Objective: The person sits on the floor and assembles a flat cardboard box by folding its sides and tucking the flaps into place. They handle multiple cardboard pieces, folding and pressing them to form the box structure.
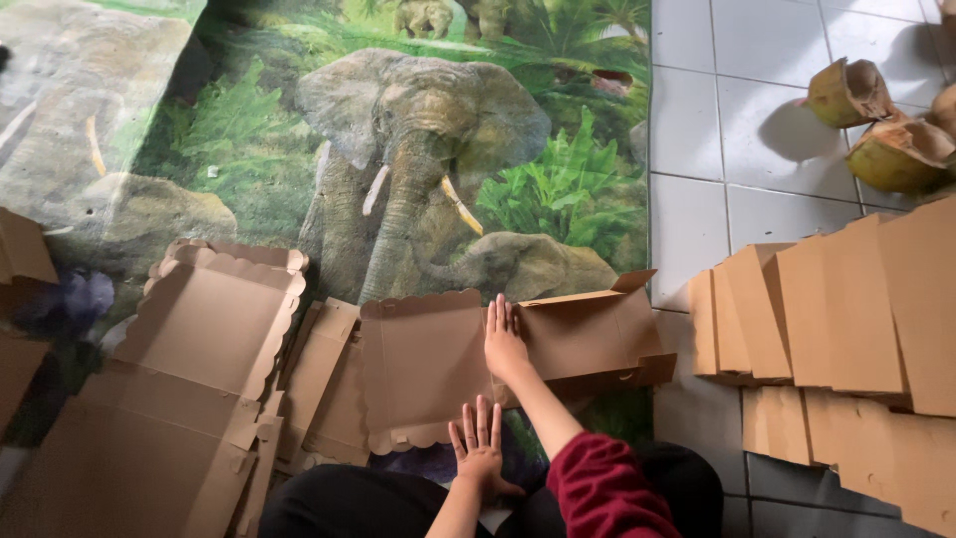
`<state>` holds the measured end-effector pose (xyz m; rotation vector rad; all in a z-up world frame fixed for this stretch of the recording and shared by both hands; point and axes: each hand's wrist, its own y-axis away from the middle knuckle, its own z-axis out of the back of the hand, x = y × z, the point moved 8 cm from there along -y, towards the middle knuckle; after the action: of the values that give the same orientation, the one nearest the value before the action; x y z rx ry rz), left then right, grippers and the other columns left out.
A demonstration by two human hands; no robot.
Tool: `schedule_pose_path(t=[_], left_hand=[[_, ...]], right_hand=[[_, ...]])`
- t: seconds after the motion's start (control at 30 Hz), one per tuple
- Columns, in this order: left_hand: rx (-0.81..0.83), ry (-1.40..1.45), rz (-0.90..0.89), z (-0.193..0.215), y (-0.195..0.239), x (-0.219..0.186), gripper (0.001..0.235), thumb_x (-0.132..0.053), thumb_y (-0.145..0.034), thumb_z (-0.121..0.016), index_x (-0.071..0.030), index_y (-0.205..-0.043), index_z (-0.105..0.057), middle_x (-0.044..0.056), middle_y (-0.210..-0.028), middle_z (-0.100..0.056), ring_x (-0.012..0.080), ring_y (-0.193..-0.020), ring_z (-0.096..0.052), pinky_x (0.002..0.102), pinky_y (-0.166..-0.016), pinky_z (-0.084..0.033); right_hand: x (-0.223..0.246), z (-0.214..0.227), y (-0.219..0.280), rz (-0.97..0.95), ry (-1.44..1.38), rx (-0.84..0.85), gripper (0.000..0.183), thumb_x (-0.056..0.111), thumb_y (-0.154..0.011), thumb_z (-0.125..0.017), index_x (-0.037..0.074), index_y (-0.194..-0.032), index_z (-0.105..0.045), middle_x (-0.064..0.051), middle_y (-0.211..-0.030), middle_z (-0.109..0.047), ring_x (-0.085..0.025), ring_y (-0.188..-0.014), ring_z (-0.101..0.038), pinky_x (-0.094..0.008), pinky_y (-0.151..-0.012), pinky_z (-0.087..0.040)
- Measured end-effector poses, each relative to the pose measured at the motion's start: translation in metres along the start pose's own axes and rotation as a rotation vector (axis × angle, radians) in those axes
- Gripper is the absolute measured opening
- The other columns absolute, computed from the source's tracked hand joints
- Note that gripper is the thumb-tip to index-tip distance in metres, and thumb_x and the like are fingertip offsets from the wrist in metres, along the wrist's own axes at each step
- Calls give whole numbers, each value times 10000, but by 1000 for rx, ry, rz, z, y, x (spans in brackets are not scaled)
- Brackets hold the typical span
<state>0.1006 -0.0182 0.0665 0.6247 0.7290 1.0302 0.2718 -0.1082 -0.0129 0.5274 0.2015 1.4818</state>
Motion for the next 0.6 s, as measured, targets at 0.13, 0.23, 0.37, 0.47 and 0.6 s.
schedule_pose_path(t=[0.13, 0.23, 0.37, 0.47, 0.6], left_hand=[[22, 6, 9, -3, 1, 0, 1393, -675, -518, -608, -113, -1483, 225, 133, -1527, 324, 375, -1397, 292, 595, -1103, 149], [12, 3, 15, -10, -4, 0, 1403, -687, -507, -604, -118, -1483, 228, 131, -1525, 326, 374, -1395, 294, 600, -1101, 150], [-10, -3, 23, 0, 4, -2, 1389, -657, -511, -608, -111, -1485, 218, 135, -1535, 308, 373, -1399, 285, 596, -1099, 151], [2, 1, 16, 1, 4, -2, 1396, -671, -508, -603, -108, -1481, 225, 140, -1534, 310, 383, -1398, 284, 602, -1100, 145], [18, 14, 11, 3, 6, -3, 1408, -664, -491, -608, -108, -1480, 225, 133, -1533, 313, 386, -1396, 289, 600, -1102, 152]], right_hand=[[0, -13, 21, -9, 59, -85, 698, -32, -887, -332, -59, -1460, 66, -216, -1550, 134, -362, -1443, -5, -424, -1173, -145], [-10, -20, 18, 2, 36, -95, 672, -3, -889, -322, -42, -1469, 14, -198, -1559, 48, -331, -1437, -76, -444, -1158, -167], [-14, 8, 12, 10, -56, -12, 761, -67, -829, -357, -21, -1475, 41, -189, -1567, 74, -320, -1444, -98, -498, -1161, -120], [-19, 21, 2, -19, -133, 78, 830, -139, -779, -336, 8, -1480, 83, -133, -1571, 150, -290, -1460, -11, -465, -1181, -32], [-12, 30, 13, -53, -225, 173, 835, -167, -804, -305, 28, -1472, 156, -105, -1553, 247, -285, -1458, 119, -429, -1190, -2]])
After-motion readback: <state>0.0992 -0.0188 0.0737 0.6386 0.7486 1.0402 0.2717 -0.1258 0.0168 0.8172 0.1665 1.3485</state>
